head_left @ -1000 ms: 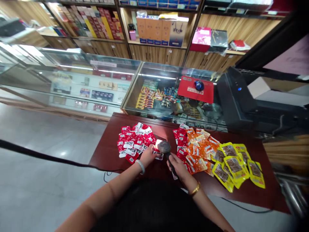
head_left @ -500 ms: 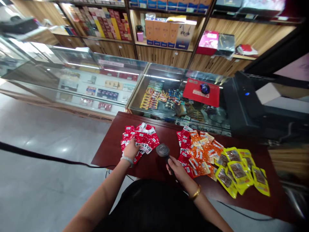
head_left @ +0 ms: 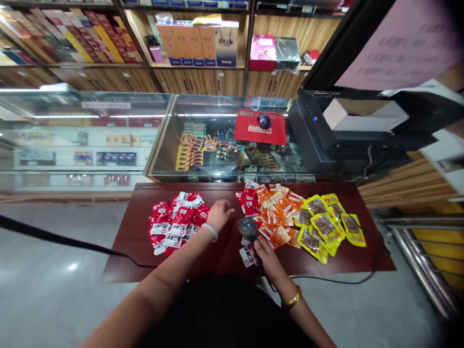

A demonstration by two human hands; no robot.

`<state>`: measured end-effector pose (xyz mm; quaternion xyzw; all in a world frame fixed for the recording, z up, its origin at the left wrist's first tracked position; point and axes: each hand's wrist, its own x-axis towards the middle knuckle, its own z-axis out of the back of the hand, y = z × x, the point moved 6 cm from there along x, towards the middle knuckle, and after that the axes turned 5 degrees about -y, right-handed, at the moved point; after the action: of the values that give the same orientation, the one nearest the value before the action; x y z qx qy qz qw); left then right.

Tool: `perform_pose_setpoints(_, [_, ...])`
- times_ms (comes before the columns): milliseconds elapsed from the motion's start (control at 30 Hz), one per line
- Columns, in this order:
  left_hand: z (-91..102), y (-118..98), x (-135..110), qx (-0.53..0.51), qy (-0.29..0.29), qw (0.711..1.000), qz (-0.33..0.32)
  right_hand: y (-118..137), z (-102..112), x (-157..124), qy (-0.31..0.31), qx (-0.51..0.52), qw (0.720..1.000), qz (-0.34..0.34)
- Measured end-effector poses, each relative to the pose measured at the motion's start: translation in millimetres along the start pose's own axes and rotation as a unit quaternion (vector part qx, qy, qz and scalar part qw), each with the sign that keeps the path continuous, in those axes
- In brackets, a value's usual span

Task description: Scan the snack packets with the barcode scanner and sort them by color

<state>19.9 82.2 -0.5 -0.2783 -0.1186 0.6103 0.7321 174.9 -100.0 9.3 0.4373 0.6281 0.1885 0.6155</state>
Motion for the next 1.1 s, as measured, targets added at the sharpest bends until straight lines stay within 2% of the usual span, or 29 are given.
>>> perform_pose_setpoints(100, [-32.2, -36, 44, 0.006, 0.022, 1.0, 0.017, 0, 18, -5, -0.023, 0.015, 1.0, -0.007])
perform_pose_setpoints(233, [-54.9, -59, 84, 0.072, 0.021, 0.993, 0.088, -1, 32, -12, -0.045, 0.058, 0.997, -0.024])
perform_pose_setpoints(333, [-65.7, -71, 93, 0.12, 0.031, 0.989, 0.079, 0, 40, -15, -0.064, 0.078, 0.995, -0.02])
perform_pose_setpoints(467, [-74.1, -73, 81, 0.122, 0.066, 0.988, 0.061, 0, 48, -15, -0.079, 0.074, 0.994, -0.024])
perform_pose_setpoints(567, [-72.3, -62, 68, 0.074, 0.071, 0.992, 0.074, 1, 50, -14, -0.066, 0.066, 0.995, -0.019])
perform_pose_setpoints(733, [-53.8, -25, 43, -0.097, -0.001, 0.989, 0.115, 4, 38, -6, -0.027, 0.047, 0.999, -0.007])
perform_pose_setpoints(900, [-26.1, 21, 13, -0.264, -0.077, 0.948, 0.158, 13, 1, 5, 0.025, 0.016, 1.0, -0.002])
perform_pose_setpoints(1100, [3.0, 67, -19, -0.343, -0.131, 0.91, 0.194, 16, -53, 14, 0.066, -0.053, 0.996, -0.021])
